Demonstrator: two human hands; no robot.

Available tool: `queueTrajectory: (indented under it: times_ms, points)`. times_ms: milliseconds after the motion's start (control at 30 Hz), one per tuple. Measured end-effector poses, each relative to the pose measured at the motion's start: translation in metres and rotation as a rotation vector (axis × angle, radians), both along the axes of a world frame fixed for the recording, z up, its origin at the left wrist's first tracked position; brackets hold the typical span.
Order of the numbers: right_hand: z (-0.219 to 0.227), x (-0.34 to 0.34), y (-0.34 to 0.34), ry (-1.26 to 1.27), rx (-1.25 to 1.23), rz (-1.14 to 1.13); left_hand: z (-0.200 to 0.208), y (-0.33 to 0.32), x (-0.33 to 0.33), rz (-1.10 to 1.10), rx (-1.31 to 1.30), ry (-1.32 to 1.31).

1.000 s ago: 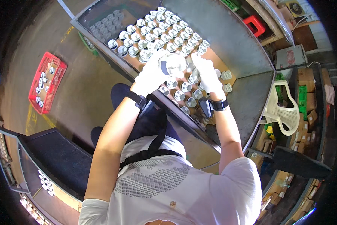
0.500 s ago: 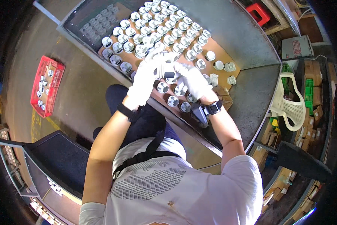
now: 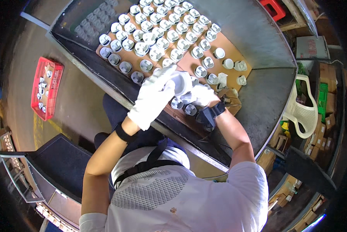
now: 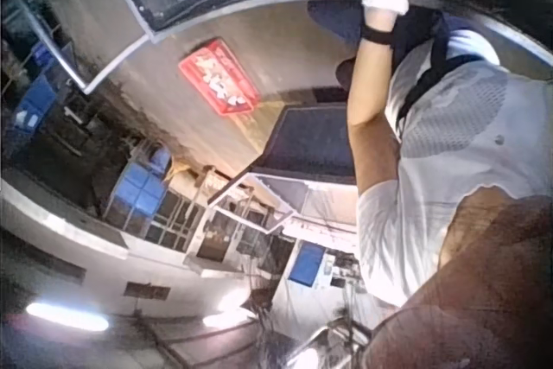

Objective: Inspecting cylindrical metal parts by hand and placing them back into a cardboard grid within a bin.

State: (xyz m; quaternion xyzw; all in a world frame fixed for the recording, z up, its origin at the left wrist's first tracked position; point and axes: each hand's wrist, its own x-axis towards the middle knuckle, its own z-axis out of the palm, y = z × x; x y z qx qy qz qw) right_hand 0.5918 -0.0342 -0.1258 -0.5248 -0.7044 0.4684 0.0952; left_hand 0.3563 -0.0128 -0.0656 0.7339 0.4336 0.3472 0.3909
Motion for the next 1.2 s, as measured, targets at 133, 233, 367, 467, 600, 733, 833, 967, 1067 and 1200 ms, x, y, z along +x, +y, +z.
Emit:
queueTrajectory:
  times_ms: [133, 233, 367, 467, 600, 733, 833, 967, 1067, 1200]
  points:
    - [-0.039, 0.028, 0.036, 0.073, -0.143, -0.116, 0.038, 0.021, -0.025, 0.006, 0.169, 0.308]
    - [-0.129, 0.056, 0.062, -0.005, -0.508, -0.576, 0.035, 0.043, -0.047, 0.1, 0.39, 0.401]
    - [-0.233, 0.079, 0.091, -0.722, -0.001, -0.18, 0.022, 0.048, -0.048, 0.094, 0.381, 0.489]
    - [-0.245, 0.064, 0.102, -0.799, -0.064, -0.436, 0.021, 0.045, -0.05, 0.1, 0.286, 0.429]
    - [-0.236, 0.047, 0.114, -0.825, -0.147, -0.504, 0.028, 0.048, -0.046, 0.108, 0.257, 0.394]
    - [-0.242, 0.044, 0.119, -0.799, -0.144, -0.485, 0.024, 0.045, -0.047, 0.116, 0.181, 0.427]
    - [-0.246, 0.051, 0.13, -0.79, -0.158, -0.451, 0.027, 0.045, -0.043, 0.12, 0.166, 0.422]
    - [-0.254, 0.067, 0.147, -0.747, 0.093, -0.717, 0.032, 0.044, -0.041, 0.135, 0.046, 0.403]
    - [-0.293, 0.089, 0.166, -1.17, 0.247, -0.083, 0.031, 0.048, -0.039, 0.12, 0.065, 0.384]
    - [-0.318, 0.091, 0.19, -2.024, 0.338, 1.289, 0.035, 0.052, -0.034, 0.115, 0.053, 0.417]
